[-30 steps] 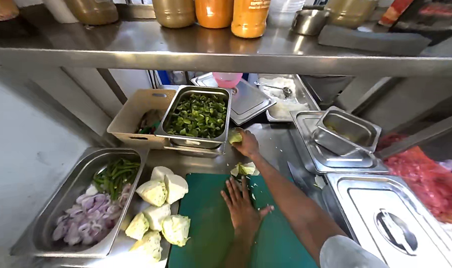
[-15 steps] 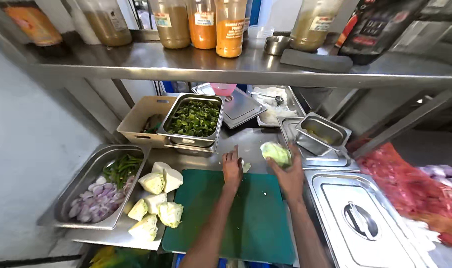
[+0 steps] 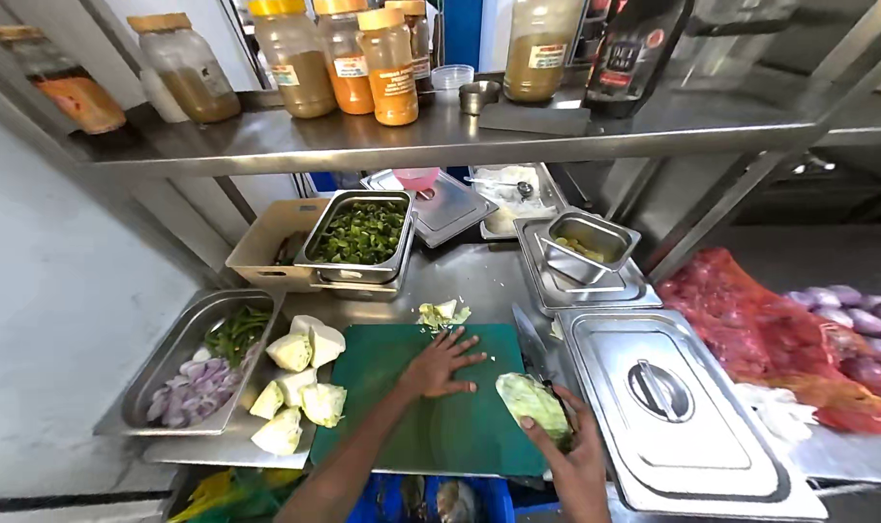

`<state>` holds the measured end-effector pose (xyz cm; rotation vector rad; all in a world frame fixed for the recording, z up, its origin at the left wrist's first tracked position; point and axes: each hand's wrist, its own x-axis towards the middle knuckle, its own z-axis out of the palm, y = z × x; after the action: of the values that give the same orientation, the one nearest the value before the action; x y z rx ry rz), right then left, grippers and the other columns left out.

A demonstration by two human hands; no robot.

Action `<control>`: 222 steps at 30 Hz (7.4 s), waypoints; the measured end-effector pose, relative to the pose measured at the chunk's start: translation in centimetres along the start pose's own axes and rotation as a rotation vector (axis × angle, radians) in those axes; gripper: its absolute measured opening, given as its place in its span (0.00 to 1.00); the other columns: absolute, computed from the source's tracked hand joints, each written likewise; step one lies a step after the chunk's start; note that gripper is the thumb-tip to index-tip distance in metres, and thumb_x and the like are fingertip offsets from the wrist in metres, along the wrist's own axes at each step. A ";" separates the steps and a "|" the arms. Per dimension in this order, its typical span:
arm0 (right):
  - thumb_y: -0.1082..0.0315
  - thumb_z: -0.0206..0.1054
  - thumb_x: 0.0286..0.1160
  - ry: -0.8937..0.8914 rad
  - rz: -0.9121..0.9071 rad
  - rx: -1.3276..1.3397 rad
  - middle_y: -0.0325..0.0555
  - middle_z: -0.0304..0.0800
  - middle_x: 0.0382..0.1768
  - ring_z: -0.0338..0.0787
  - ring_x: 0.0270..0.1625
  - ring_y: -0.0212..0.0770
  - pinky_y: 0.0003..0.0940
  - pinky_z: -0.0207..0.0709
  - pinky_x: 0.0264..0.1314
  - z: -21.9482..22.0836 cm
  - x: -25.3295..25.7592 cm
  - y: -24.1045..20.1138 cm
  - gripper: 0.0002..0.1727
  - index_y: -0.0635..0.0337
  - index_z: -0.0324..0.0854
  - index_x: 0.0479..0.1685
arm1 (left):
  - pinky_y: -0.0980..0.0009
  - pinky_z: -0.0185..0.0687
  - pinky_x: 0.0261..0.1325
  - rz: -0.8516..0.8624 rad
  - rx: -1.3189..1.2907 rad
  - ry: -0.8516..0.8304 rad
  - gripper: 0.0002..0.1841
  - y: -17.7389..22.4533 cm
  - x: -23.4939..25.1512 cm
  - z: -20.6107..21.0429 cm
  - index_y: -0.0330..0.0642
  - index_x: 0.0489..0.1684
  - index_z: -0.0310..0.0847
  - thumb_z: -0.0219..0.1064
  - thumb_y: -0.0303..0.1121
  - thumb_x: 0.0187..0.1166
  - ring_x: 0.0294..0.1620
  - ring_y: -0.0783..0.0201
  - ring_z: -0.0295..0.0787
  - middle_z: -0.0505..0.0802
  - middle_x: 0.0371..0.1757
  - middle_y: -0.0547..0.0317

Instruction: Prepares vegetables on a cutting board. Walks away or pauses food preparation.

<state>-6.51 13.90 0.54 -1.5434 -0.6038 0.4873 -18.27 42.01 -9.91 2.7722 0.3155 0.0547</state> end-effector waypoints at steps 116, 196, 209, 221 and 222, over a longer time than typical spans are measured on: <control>0.63 0.68 0.80 -0.141 -0.092 -0.802 0.50 0.85 0.73 0.84 0.75 0.49 0.51 0.78 0.79 6.9 10.2 4.9 0.23 0.52 0.83 0.74 | 0.48 0.93 0.57 -0.790 -0.804 0.549 0.32 2.6 -5.0 -4.3 0.42 0.81 0.74 0.76 0.43 0.77 0.57 0.51 0.94 0.88 0.69 0.42; 0.57 0.55 0.89 -0.660 0.252 -0.982 0.54 0.92 0.45 0.94 0.47 0.56 0.58 0.86 0.53 4.6 -0.2 2.5 0.23 0.49 0.69 0.81 | 0.54 0.76 0.80 -0.534 -0.236 0.314 0.32 8.3 -13.4 -2.4 0.50 0.79 0.79 0.77 0.36 0.70 0.75 0.52 0.82 0.89 0.72 0.57; 0.58 0.50 0.93 -0.824 0.363 -1.179 0.62 0.90 0.57 0.91 0.61 0.65 0.63 0.83 0.63 7.9 -1.5 1.6 0.27 0.49 0.59 0.89 | 0.60 0.78 0.79 -0.139 -0.323 0.061 0.20 4.2 -12.1 -5.0 0.44 0.57 0.90 0.80 0.43 0.72 0.72 0.59 0.83 0.91 0.64 0.56; 0.63 0.54 0.90 -0.909 0.340 -1.234 0.63 0.89 0.58 0.90 0.62 0.65 0.65 0.83 0.62 9.8 -0.4 -0.1 0.24 0.51 0.65 0.83 | 0.57 0.82 0.72 0.009 -0.351 -0.056 0.19 2.5 -10.3 -5.7 0.42 0.48 0.89 0.84 0.44 0.66 0.64 0.57 0.85 0.91 0.58 0.55; 0.62 0.52 0.92 -0.903 0.323 -1.235 0.63 0.89 0.58 0.90 0.62 0.65 0.65 0.83 0.62 9.9 -0.1 0.3 0.23 0.51 0.64 0.83 | 0.58 0.82 0.72 0.010 -0.352 -0.051 0.19 2.5 -10.3 -5.7 0.43 0.48 0.89 0.83 0.44 0.66 0.64 0.58 0.85 0.91 0.58 0.55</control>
<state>-12.88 21.40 -0.45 -2.5905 -1.5433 1.2230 -28.23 39.36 -3.70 2.4218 0.2516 0.0382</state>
